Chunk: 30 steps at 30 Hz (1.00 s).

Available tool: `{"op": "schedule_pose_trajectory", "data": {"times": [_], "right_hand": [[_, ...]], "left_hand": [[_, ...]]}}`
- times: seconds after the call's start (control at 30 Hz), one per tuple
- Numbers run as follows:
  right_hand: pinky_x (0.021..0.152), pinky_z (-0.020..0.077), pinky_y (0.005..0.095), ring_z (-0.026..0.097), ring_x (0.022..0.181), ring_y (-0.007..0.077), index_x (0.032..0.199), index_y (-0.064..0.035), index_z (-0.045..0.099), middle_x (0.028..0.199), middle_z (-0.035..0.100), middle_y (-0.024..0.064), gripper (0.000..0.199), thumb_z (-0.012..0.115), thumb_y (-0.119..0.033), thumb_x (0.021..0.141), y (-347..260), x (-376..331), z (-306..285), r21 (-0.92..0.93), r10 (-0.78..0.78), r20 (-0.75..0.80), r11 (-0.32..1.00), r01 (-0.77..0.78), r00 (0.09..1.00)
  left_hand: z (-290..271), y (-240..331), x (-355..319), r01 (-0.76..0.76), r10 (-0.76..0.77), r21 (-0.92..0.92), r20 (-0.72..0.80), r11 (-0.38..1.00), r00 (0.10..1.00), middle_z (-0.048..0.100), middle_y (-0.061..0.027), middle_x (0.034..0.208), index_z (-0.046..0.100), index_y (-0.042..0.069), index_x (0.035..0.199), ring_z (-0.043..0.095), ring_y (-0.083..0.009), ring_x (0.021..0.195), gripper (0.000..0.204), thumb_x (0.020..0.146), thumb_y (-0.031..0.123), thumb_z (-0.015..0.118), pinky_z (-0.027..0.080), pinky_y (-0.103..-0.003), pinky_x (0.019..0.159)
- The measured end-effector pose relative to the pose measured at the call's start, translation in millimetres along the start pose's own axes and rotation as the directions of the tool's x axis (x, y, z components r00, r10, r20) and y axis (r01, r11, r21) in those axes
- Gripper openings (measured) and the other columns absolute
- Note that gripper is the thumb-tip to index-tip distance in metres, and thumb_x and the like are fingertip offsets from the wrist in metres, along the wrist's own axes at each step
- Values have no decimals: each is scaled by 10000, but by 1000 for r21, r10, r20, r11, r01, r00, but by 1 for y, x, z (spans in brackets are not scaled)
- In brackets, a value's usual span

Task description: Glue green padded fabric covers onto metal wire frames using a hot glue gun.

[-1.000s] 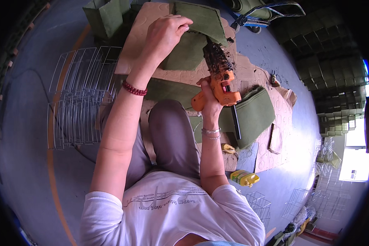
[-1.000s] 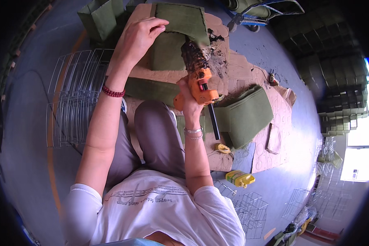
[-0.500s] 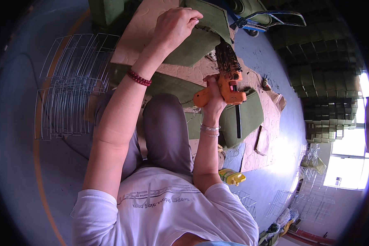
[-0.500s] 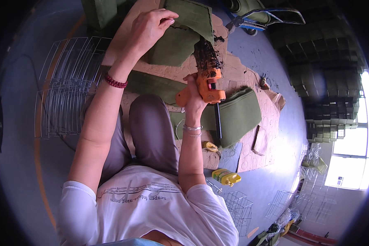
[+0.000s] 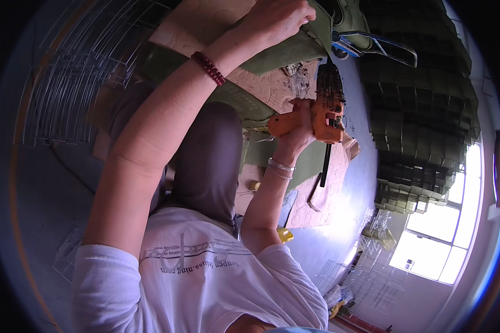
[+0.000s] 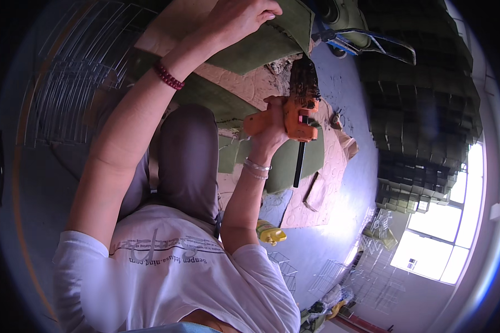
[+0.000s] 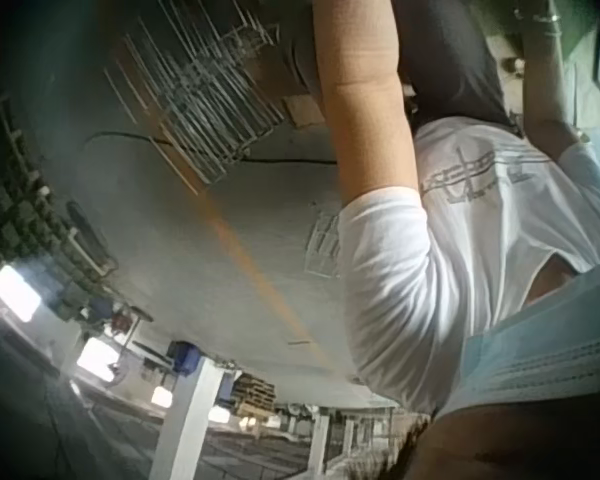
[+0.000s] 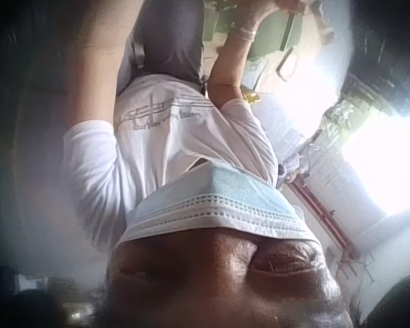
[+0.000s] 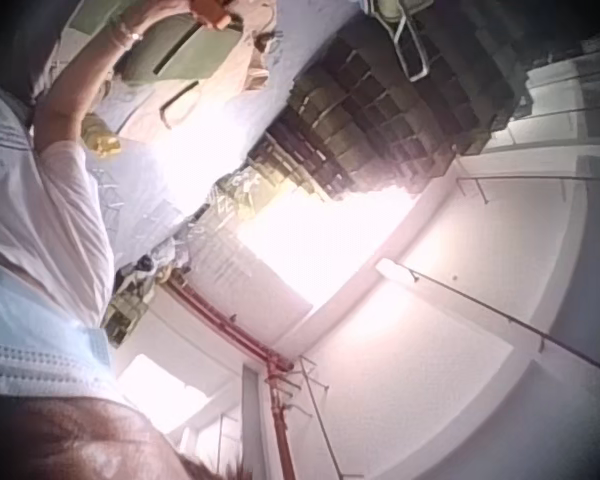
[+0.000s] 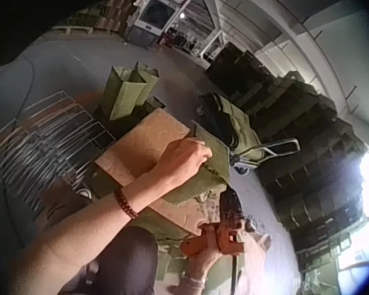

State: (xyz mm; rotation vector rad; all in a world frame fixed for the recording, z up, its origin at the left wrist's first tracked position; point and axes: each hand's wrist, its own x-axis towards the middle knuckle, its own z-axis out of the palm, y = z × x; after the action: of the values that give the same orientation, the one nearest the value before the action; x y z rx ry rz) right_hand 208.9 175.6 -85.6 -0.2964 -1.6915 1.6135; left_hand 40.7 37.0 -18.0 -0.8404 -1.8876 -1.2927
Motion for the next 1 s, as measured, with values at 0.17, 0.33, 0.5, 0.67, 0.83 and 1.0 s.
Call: {"op": "schedule_pose_trajectory", "data": {"times": [0.17,0.33,0.5,0.67,0.83,1.0], "right_hand": [[776,464,298,576,785,169,929,-25,555,812,584,66,125,589,-26,808,2,1,-2,57,65,-5,996,-65,998],[788,455,308,574,793,174,831,-37,571,807,608,89,79,584,-113,847,8,5,-8,6,71,-65,997,-71,995],[780,451,310,572,786,176,820,-53,560,797,613,92,96,578,-135,868,5,4,-7,-28,63,-39,998,-64,997],[767,451,312,571,779,175,845,-61,541,774,610,86,94,571,-144,881,5,4,-8,-29,63,-34,998,-64,997],[753,456,315,580,756,179,926,-56,518,763,601,70,84,557,-121,889,4,2,-5,-21,66,-31,998,-67,997],[750,459,316,584,748,184,961,-51,504,756,591,60,104,553,-111,892,3,0,-2,0,59,-36,998,-59,998]], "left_hand": [[9,-4,-5,-21,19,-9,-140,1000,990,633,-156,738,621,8,747,631,-300,771,53,743,8,569,505,-389,700],[20,-9,-8,-28,28,-2,-84,1000,996,552,-167,643,531,15,669,601,-304,687,66,700,-34,562,477,-402,646],[36,-15,-10,-102,76,-90,-255,991,964,547,-144,698,521,28,706,582,-310,702,89,687,-34,583,469,-411,626],[39,-14,-9,-132,107,-70,-287,989,952,554,-132,703,528,34,712,583,-317,716,85,692,-32,577,469,-424,634],[43,-18,-9,-94,73,-59,-285,994,956,547,-131,695,518,35,701,578,-313,701,96,682,-37,579,464,-426,629],[40,-20,-8,-143,126,-49,-259,988,958,530,-133,669,498,35,683,570,-303,680,118,678,-47,584,458,-408,609]]}}
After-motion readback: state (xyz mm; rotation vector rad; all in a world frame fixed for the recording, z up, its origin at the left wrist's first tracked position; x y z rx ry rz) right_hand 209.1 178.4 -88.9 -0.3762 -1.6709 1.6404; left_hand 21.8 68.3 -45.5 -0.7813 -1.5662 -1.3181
